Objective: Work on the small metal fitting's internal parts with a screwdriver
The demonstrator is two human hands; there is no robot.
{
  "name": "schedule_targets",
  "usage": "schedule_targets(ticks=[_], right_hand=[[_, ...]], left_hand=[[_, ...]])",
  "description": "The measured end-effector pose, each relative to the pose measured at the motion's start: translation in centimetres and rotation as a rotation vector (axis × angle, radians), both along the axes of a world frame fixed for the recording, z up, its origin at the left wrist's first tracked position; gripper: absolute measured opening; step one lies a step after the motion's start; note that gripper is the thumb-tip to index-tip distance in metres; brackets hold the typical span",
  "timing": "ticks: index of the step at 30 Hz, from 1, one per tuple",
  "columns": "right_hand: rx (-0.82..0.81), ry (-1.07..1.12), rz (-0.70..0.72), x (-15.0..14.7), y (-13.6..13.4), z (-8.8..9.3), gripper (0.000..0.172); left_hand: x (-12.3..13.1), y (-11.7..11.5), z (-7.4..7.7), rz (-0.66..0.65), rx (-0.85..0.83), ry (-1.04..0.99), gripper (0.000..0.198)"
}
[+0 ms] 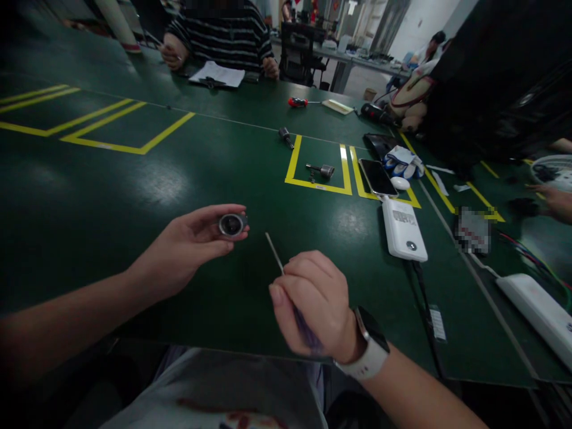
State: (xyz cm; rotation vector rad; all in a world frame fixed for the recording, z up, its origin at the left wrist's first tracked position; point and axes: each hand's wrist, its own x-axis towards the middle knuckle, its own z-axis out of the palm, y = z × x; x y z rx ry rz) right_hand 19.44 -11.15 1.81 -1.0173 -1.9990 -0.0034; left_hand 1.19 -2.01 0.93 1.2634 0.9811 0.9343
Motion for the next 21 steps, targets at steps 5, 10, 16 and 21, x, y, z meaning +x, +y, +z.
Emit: schedule_targets(ticks=[5,10,16,21], right_hand=[[0.076,-0.077,-0.013,1.5,5.9,-2.4,0.013],[0.119,-0.095,0.106,1.3,9.5,-3.4,0.021],[0.035,-0.036,0.187,1.1,8.6,-3.6,0.026],[0.01,-0.057,0.225,1.1,8.1,-3.8,0.027]], left_hand=[[0.4,5.8,-2.6,-0.062,0.391,0.182,0.042],[0.7,8.7,-3.5,-0.144,0.695,0.486,0.038],[-0.4,8.2,-3.3,-0.165,0.785,0.647,0.028],[-0.9,8.2,-3.5,-0.157,0.835,0.678,0.03]])
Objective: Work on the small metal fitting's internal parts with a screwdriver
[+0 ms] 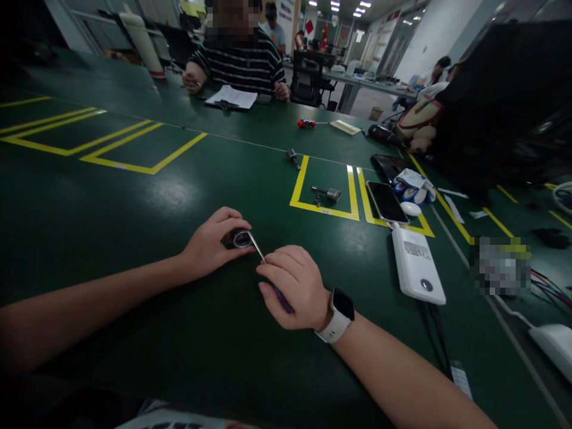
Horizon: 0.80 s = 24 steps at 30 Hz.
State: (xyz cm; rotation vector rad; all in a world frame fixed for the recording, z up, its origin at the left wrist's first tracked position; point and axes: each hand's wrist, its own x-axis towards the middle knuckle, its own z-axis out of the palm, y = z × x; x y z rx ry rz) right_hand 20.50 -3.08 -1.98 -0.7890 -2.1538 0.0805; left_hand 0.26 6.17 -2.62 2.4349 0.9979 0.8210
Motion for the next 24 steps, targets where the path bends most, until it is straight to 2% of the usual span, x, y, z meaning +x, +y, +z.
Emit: schedule_targets(ticks=[6,12,16,24], right_hand=[[-0.021,0.0,0.019,-0.16,0.0,-0.08,0.028],[-0.116,-0.018,0.043,-0.51,0.0,-0.01,0.031],[-0.196,0.023,0.014,-0.7,0.06,-0.06,0.03],[-0.203,0.031,-0.037,-0.81,0.1,-0.26,0.025]], left_hand=[[-0.02,0.07,0.01,0.031,0.04,0.014,0.028],[-0.09,-0.11,0.08,0.019,0.054,0.024,0.028],[-0.11,-0.26,0.16,-0.006,0.05,0.041,0.027],[-0.09,-0.3,0.06,-0.057,0.048,0.057,0.025]])
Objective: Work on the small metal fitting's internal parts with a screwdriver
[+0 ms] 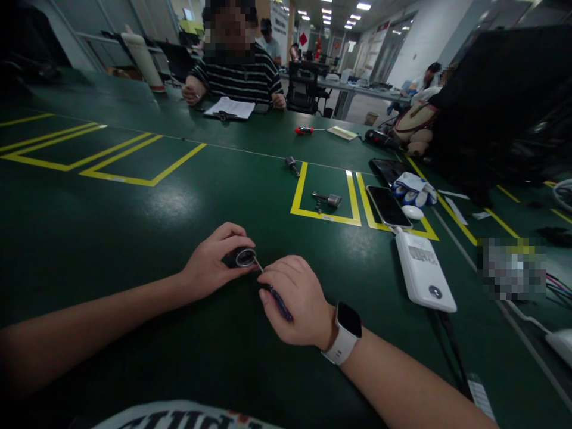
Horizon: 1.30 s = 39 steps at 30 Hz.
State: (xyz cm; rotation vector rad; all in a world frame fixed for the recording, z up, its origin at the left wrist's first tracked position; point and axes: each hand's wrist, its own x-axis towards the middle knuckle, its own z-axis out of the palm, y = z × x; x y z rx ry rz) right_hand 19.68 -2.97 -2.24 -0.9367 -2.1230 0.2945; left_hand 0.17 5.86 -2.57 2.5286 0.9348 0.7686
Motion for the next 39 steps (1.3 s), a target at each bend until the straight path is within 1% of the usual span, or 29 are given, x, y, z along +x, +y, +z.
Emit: schedule_targets(ticks=[5,9,11,14,17,19,22,25,27,31,33,35,37,39], right_hand=[[0.019,-0.003,-0.011,-0.1,-0.1,-0.1,0.022],[0.048,0.025,-0.041,-0.3,-0.4,-0.1,0.019],[0.057,0.045,-0.052,-0.4,-0.5,-0.1,0.017],[0.035,0.08,-0.055,-0.5,-0.5,0.3,0.015],[-0.032,0.126,-0.055,-0.6,-0.3,0.9,0.015],[-0.091,0.163,-0.065,-0.8,-0.2,1.4,0.017],[-0.227,0.265,-0.102,-0.9,0.1,1.7,0.021],[-0.435,0.463,-0.115,-0.7,0.5,1.2,0.023],[-0.565,0.63,-0.079,-0.6,0.9,0.5,0.023],[-0.738,0.908,-0.014,-0.6,1.5,-0.5,0.021],[-0.78,1.007,-0.002,-0.9,1.5,-0.7,0.02],[-0.785,1.045,0.004,-1.1,1.4,-0.7,0.02],[-0.732,0.989,0.004,-1.1,1.2,-0.6,0.02],[-0.626,0.866,-0.018,-1.1,0.9,-0.4,0.02]], left_hand=[[-0.1,-0.2,0.1,-0.021,0.006,0.009,0.025],[0.1,-0.4,0.1,-0.012,0.062,0.021,0.024],[0.2,-0.4,0.2,-0.033,0.08,0.051,0.023],[0.6,-0.4,0.3,-0.09,0.041,0.116,0.024],[1.0,-0.4,0.4,-0.107,-0.033,0.158,0.025],[1.2,-0.5,0.4,-0.106,-0.072,0.151,0.024],[1.3,-0.6,0.4,-0.103,-0.106,0.139,0.023],[1.2,-0.4,0.3,-0.094,-0.12,0.154,0.019],[1.1,-0.3,0.2,-0.105,-0.109,0.154,0.015],[1.0,-0.1,0.1,-0.118,-0.062,0.1,0.014],[1.0,-0.1,0.1,-0.105,-0.054,0.062,0.015],[1.0,-0.1,0.1,-0.095,-0.056,0.03,0.015],[0.9,0.0,0.1,-0.087,-0.048,0.01,0.013],[0.8,0.0,0.0,-0.078,-0.033,0.007,0.012]])
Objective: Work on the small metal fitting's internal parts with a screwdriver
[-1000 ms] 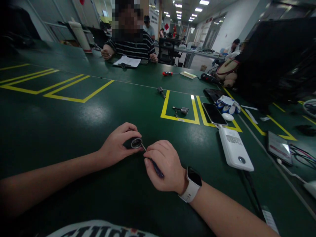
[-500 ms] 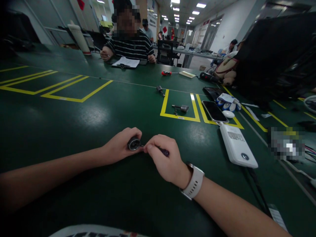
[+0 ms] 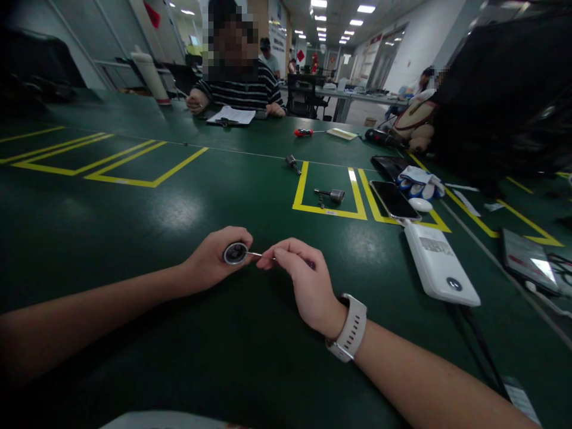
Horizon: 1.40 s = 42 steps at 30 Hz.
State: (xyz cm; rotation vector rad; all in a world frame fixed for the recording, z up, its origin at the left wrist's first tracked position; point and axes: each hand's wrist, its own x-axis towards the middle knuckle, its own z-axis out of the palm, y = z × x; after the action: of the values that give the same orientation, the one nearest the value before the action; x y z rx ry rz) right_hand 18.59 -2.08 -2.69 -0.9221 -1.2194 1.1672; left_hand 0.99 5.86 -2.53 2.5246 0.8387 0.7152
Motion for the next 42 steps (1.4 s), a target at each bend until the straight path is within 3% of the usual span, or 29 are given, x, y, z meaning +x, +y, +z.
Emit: schedule_targets(ticks=[4,7,17,19,22,25,27,32,35,38,42], right_hand=[[0.183,-0.347,-0.055,0.0,-0.8,0.9,0.019],[0.224,-0.459,-0.061,-0.2,-1.2,1.3,0.019],[-0.071,0.089,0.006,-0.5,-0.2,0.1,0.021],[-0.009,0.03,-0.016,-0.5,-0.4,0.4,0.021],[0.111,-0.223,-0.071,-0.6,-1.1,1.2,0.02],[0.138,-0.39,-0.078,-0.7,-1.6,1.6,0.021],[0.116,-0.331,-0.054,-0.8,-1.5,1.4,0.021],[-0.055,0.062,-0.003,-0.9,-0.8,0.3,0.021],[-0.107,0.16,0.01,-0.8,-0.6,0.1,0.019],[-0.015,0.061,-0.009,-0.7,-0.9,0.2,0.02],[0.117,-0.239,-0.068,-0.8,-1.6,0.8,0.02]], left_hand=[[-0.1,0.1,-0.1,0.015,0.037,0.007,0.013],[-0.2,0.0,-0.1,0.005,0.047,0.009,0.015],[-0.4,-0.1,-0.1,0.009,0.033,-0.01,0.012],[-0.4,-0.1,0.0,0.02,0.038,-0.012,0.011],[-0.4,-0.2,0.1,0.031,0.063,-0.013,0.012],[-0.4,-0.3,0.2,0.024,0.096,-0.015,0.015],[-0.4,-0.4,0.2,0.02,0.108,-0.012,0.016],[-0.4,-0.5,-0.1,0.016,0.086,-0.016,0.013],[-0.3,-0.5,-0.1,0.018,0.06,-0.035,0.013],[-0.3,-0.5,-0.1,0.031,0.06,-0.063,0.012],[-0.3,-0.3,-0.3,0.024,0.104,-0.071,0.013]])
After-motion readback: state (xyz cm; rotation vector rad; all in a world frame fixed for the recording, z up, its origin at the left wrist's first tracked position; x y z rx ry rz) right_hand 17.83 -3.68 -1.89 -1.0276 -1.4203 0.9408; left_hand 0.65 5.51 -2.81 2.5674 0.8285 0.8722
